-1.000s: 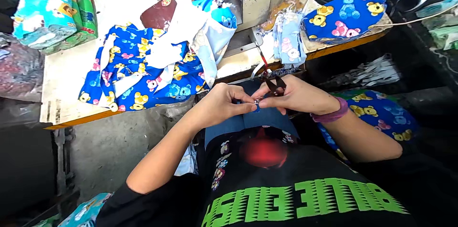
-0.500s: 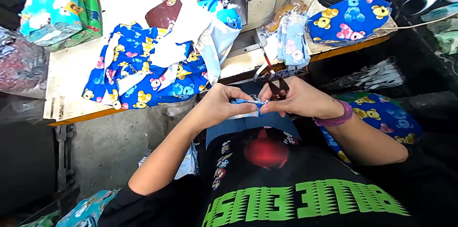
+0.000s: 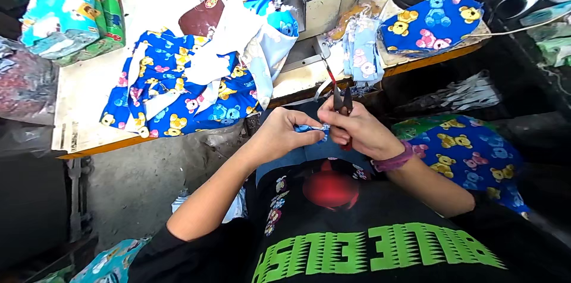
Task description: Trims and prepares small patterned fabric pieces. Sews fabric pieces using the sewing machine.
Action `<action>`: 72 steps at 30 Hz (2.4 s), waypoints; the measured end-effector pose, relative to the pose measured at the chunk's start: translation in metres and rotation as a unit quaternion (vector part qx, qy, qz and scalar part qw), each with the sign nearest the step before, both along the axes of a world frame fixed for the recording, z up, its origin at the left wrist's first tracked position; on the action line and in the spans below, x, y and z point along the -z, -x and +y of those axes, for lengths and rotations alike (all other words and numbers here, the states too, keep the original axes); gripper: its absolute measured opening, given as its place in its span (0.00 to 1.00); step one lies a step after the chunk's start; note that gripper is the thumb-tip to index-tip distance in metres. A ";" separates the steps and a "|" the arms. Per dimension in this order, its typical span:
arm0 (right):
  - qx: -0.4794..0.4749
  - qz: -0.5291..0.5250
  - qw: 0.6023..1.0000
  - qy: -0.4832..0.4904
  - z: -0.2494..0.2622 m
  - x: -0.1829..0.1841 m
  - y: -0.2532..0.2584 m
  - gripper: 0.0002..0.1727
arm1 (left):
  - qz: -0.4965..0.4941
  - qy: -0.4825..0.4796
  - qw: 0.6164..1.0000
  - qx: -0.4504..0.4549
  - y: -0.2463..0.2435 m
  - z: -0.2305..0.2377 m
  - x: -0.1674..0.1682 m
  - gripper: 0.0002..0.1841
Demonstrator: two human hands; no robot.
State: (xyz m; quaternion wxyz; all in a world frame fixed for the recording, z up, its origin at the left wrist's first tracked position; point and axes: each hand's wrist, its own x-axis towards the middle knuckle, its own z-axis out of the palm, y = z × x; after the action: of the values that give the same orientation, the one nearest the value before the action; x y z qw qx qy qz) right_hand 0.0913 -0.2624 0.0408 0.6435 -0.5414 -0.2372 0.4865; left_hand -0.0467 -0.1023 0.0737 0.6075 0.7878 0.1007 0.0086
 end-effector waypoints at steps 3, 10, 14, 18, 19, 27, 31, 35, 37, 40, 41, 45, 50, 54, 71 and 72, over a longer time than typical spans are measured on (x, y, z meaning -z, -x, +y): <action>0.037 -0.133 0.990 0.014 -0.002 0.007 -0.009 0.11 | 0.003 -0.024 1.000 0.018 0.002 0.005 -0.001 0.04; -0.116 -0.278 0.954 0.005 0.000 -0.027 -0.020 0.09 | 0.011 -0.106 0.991 0.076 0.002 0.015 -0.015 0.08; -0.087 -0.300 0.949 0.041 0.001 -0.025 -0.021 0.02 | -0.007 -0.219 0.975 0.019 0.014 0.022 -0.015 0.12; -0.096 -0.292 0.950 0.052 0.002 -0.023 -0.021 0.02 | -0.042 -0.237 0.970 -0.021 0.019 0.026 -0.010 0.09; -0.096 -0.292 0.950 0.050 0.002 -0.022 -0.021 0.02 | -0.041 -0.236 0.971 -0.021 0.019 0.026 -0.010 0.08; -0.086 -0.281 0.955 0.050 0.003 -0.015 -0.022 0.05 | -0.022 -0.279 0.960 -0.001 0.015 0.024 -0.012 0.09; -0.076 -0.249 0.964 0.062 0.013 -0.014 -0.028 0.02 | -0.040 -0.310 0.948 -0.059 0.013 0.035 -0.005 0.11; -0.029 -0.192 0.979 0.064 0.038 -0.021 -0.035 0.03 | -0.019 -0.138 0.987 -0.079 0.005 0.064 -0.021 0.03; 0.008 -0.160 0.987 0.027 0.056 -0.026 -0.042 0.03 | -0.042 -0.114 0.989 -0.089 -0.008 0.085 -0.032 0.03; 0.064 -0.166 0.983 -0.033 0.098 -0.029 -0.056 0.01 | -0.134 -0.237 0.956 -0.107 -0.053 0.123 -0.044 0.07; 0.087 -0.185 0.978 -0.046 0.114 -0.025 -0.061 0.02 | -0.163 -0.301 0.935 -0.097 -0.074 0.139 -0.045 0.08; 0.144 -0.253 0.956 -0.019 0.137 0.003 -0.060 0.09 | -0.112 -0.364 0.924 -0.030 -0.121 0.184 -0.025 0.10; 0.183 -0.182 0.966 -0.018 0.127 0.031 -0.041 0.05 | -0.137 -0.350 0.926 0.027 -0.100 0.175 -0.019 0.07; 0.209 -0.178 0.959 -0.064 0.136 0.030 -0.041 0.05 | -0.179 -0.406 0.896 0.035 -0.109 0.174 -0.023 0.09; 0.280 -0.256 0.924 -0.053 0.150 0.053 -0.046 0.08 | -0.042 -0.438 0.895 -0.076 -0.109 0.154 -0.022 0.09; 0.274 -0.271 0.922 -0.048 0.148 0.052 -0.049 0.08 | -0.057 -0.431 0.898 -0.072 -0.109 0.153 -0.022 0.07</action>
State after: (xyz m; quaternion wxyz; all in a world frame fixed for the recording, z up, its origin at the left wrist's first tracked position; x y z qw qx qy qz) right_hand 0.1401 -0.1146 -0.0110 0.6881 -0.6649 -0.2674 0.1140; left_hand 0.0622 0.0506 0.0960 0.2106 0.9615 0.1087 0.1391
